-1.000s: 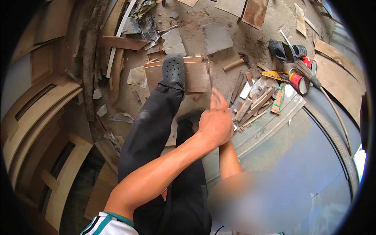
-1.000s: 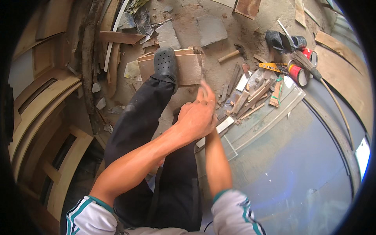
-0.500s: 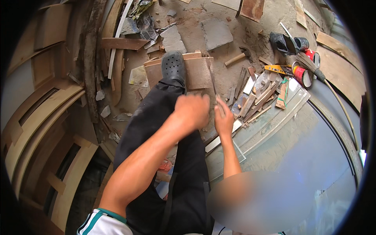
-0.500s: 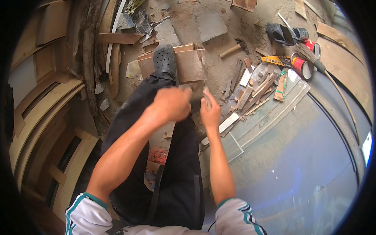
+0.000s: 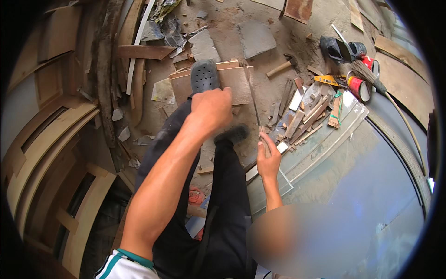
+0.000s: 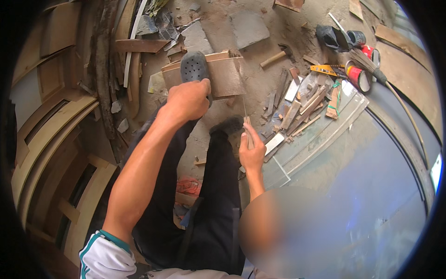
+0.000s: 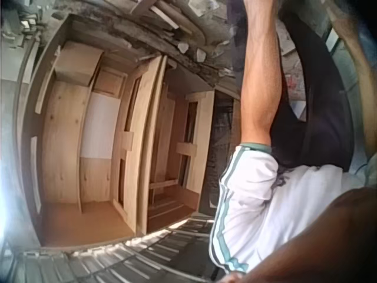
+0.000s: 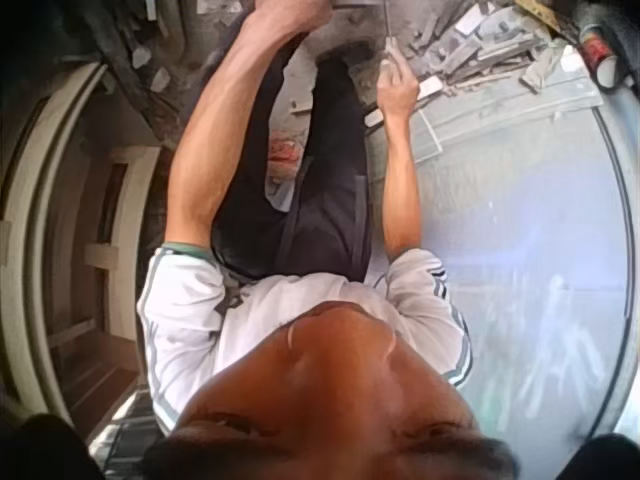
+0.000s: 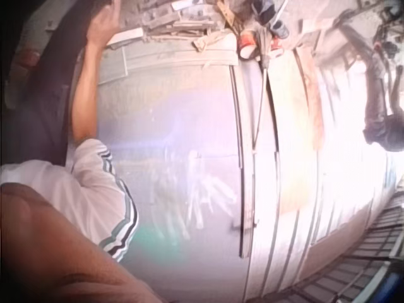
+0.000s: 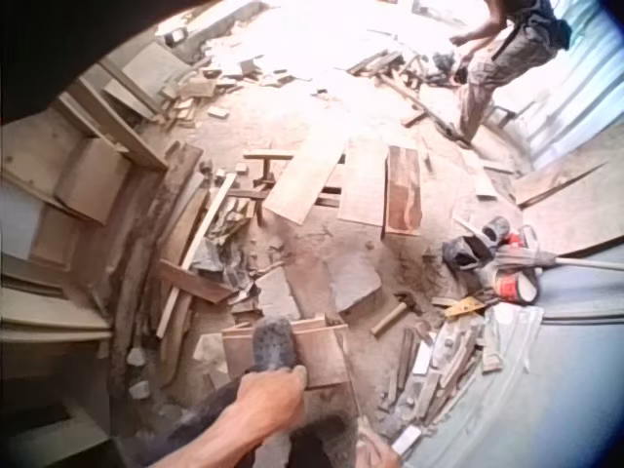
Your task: The person uses a hand saw to cut a rectangular piece of wood while sitting on the floor. They hold the wood steady with their left hand and saw with their right hand, eventually separating the piece into two parts.
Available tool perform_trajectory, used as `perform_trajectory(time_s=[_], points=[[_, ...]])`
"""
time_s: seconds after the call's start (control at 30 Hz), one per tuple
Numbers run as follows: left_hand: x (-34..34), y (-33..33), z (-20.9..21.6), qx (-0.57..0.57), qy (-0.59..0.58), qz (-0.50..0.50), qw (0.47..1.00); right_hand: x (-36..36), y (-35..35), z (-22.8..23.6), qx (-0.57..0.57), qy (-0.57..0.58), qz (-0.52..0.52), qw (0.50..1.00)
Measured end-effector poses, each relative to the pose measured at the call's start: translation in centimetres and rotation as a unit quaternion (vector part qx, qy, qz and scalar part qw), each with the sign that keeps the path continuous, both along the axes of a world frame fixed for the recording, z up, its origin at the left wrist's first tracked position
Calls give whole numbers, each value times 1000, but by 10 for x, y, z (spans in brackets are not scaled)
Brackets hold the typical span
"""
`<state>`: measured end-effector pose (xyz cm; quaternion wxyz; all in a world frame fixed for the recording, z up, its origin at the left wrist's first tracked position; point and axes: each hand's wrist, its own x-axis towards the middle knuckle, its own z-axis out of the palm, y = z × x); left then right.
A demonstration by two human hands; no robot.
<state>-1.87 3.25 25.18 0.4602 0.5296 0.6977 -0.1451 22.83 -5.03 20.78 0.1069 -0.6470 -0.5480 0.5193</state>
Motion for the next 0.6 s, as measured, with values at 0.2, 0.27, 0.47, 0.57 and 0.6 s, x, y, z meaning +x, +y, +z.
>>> perform_trajectory(time_s=[0.2, 0.27, 0.47, 0.57, 0.6], points=[[36, 21, 4, -86, -27, -114, 989, -21, 94, -138, 37, -54, -51, 997], [19, 8, -2, -76, -20, -78, 994, -27, 58, -110, 23, -38, -44, 998], [9, -7, -3, -112, -1, -72, 991, -7, -3, -32, 21, 14, -19, 999], [34, 12, 0, -92, -22, -119, 988, -13, 63, -141, 101, -16, -19, 995], [36, 24, -1, -63, -13, -123, 990, -17, 82, -149, 88, -30, -32, 995]])
